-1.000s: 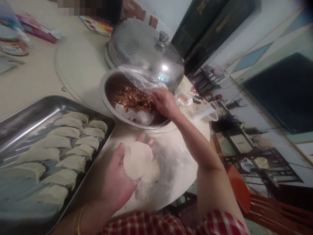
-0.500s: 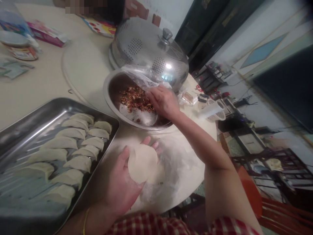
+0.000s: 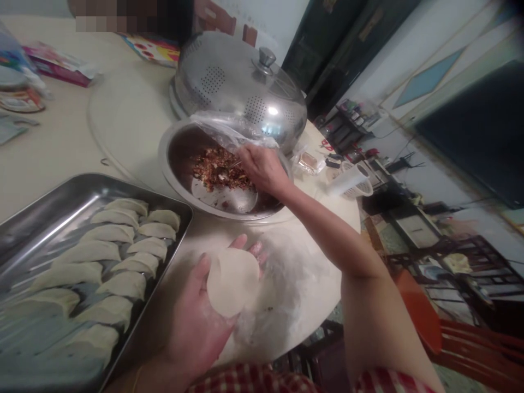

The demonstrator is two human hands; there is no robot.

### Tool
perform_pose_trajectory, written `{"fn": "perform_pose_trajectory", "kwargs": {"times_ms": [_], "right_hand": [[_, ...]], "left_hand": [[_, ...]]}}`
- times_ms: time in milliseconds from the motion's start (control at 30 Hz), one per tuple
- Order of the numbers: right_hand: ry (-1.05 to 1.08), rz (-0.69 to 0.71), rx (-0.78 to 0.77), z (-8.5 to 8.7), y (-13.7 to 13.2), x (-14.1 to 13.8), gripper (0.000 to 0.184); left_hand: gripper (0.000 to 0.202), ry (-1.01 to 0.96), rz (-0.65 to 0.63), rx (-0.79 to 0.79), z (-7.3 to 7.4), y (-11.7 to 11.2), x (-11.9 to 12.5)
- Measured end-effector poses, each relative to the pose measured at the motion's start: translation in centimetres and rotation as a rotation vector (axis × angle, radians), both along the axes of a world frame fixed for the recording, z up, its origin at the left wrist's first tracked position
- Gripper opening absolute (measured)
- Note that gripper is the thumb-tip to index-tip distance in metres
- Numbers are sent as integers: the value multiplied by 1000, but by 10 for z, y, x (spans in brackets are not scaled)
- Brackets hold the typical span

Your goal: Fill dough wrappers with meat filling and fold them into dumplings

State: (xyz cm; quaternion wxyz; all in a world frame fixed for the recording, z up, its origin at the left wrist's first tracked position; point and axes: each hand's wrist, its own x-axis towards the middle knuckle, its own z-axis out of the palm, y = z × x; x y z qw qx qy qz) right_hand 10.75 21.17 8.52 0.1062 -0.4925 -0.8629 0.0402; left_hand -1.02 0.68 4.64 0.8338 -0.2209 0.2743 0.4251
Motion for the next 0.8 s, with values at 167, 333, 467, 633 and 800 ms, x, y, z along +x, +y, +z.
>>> {"fn": "perform_pose_trajectory", "kwargs": {"times_ms": [167,333,467,633,800], "right_hand": [[53,132,65,7,-4,-2,37],[-58,341,-24,-3,2,-15,35],[-95,385,-76,-3,2,-14,34],[-3,353,-74,14,-8,1,32],[-34,260,3,13,-8,6,33]], "left_hand": [[59,30,-19,-14,3,1,0],[57,60,-5,13,3,1,0],[59,30,-3,17,0,-2,-1],[62,-1,0,34,-3,-2,0],[60,41,4,-17,2,1,1]]}}
